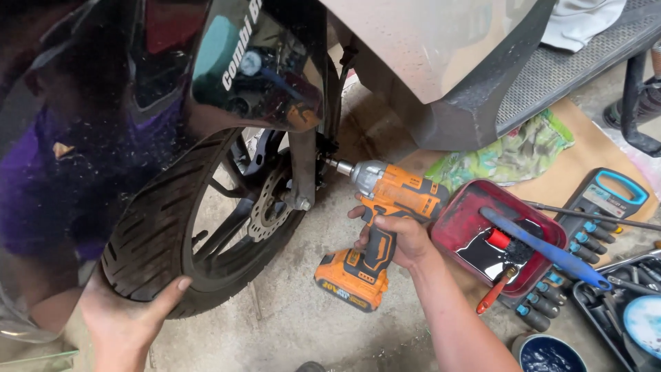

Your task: The person uses a cordless impact wrench to tighten a bolt on the front wheel axle of a motorcycle. They then wipe the area with a red cloth and use a manual T-handle wrench to further tighten the axle nut.

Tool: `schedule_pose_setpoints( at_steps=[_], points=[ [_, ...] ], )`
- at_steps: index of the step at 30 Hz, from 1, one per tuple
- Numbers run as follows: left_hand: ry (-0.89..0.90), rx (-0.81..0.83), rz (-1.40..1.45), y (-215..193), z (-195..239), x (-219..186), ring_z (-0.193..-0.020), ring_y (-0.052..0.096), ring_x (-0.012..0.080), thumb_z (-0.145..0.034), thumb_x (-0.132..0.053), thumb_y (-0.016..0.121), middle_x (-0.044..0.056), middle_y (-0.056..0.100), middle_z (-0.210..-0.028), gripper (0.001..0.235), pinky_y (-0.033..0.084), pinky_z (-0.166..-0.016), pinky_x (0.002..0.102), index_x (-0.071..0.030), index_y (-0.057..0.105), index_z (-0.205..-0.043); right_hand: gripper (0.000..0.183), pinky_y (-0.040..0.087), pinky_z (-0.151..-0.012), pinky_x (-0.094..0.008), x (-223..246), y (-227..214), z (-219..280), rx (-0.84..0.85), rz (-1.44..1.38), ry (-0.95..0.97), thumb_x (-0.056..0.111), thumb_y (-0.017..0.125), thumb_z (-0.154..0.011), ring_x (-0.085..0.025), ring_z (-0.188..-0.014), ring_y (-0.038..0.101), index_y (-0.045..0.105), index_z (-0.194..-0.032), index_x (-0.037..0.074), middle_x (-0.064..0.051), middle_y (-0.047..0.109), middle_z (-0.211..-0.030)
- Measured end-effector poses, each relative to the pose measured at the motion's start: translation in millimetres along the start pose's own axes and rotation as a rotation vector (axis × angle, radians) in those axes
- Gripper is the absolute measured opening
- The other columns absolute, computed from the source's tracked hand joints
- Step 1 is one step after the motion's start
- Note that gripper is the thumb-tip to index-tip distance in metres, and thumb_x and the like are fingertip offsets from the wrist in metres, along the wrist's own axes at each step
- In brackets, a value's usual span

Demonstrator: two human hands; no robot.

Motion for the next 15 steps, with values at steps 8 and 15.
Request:
schedule_pose_setpoints(
  at_steps=[8,15],
  points=[
    [0.145,-0.065,0.199,6,2,-4,-0.135,0.068,0.0339,-0.07,-0.033,0.094,0.027,0.073,-0.14,0.095,0.054,-0.117,0.044,0.015,0.066,-0.147,0.066,0.064,-0.07,-0.057,-8,2,-2,-0.013,-0.005,-0.035,0.004,0.077,-0.077,-0.036,-0.075,0.076,0.063,-0.141,0.0,-0.022,0.071,-0.142],
    [0.119,-0.075,0.167,6,-1,2,-0.126,0.071,0.0304,-0.066,-0.033,0.096,0.023,0.076,-0.133,0.095,0.056,-0.11,0.042,0.013,0.069,-0.145,0.077,0.06,-0.067,-0.043,-18,7,-3,0.042,-0.108,-0.036,0.004,0.076,-0.078,-0.025,-0.066,0.065,0.058,-0.153,0.005,-0.021,0.07,-0.124]
  ],
)
Point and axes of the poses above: each hand's wrist, its own z-axis away from the middle knuckle, its own y-axis out of the palm, x = y × z, the point moved 1 cm from there along -z, towards the middle knuckle
